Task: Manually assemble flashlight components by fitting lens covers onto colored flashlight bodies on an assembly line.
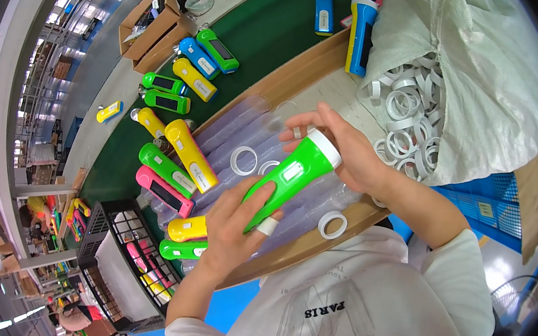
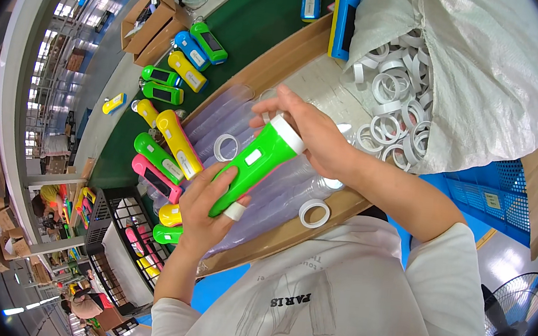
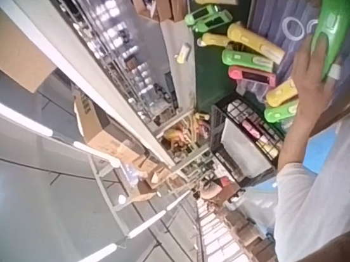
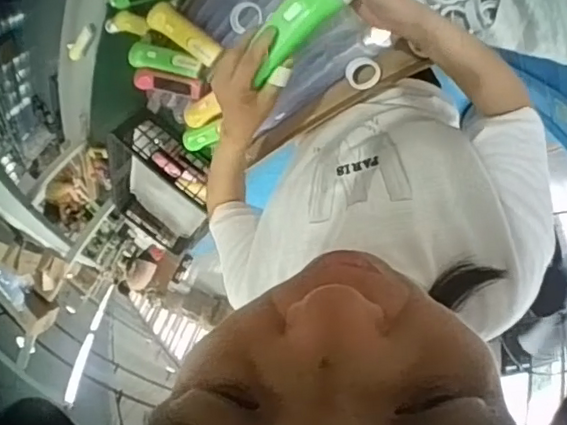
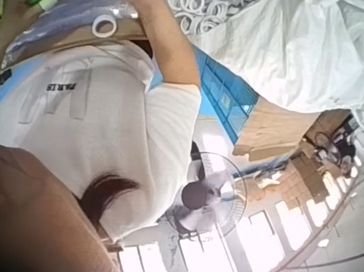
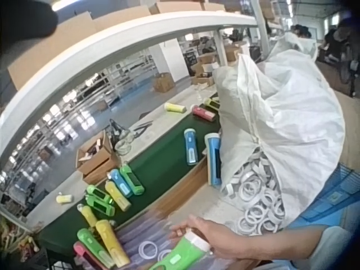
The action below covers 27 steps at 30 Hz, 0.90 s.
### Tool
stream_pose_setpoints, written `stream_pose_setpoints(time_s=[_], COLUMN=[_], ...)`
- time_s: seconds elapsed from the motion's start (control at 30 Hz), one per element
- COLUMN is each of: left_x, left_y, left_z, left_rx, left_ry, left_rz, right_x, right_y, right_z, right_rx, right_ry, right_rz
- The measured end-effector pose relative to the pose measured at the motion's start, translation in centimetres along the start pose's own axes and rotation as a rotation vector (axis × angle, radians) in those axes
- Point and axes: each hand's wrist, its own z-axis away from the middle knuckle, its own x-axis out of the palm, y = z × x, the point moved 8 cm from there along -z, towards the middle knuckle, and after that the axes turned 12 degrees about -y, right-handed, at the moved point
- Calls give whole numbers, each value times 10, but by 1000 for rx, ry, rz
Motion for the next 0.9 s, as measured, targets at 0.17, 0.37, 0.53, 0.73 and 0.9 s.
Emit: stream_pose_setpoints(time_s=[0.17,0.37,0.53,0.73,0.9], left_x=[66,118,103,123,124], left_y=[-36,-11,-13,-12,0], left_z=[31,35,17,16,5], left_rx=[-697,-712,-638,-671,-451], left_ry=[-12,-131,-252,-271,-278], left_rz=[1525,2206,903,1658,2378], right_x=[-1,-2,-8,-19,-21], right_y=[-8,-4,-1,-5,-13], right_z=[15,12,13,12,11], right_rx=[-241,-325,-236,-232,-247], right_ry=[-54,-120,35,62,-48], right_rz=[64,-172,60,-2,-219])
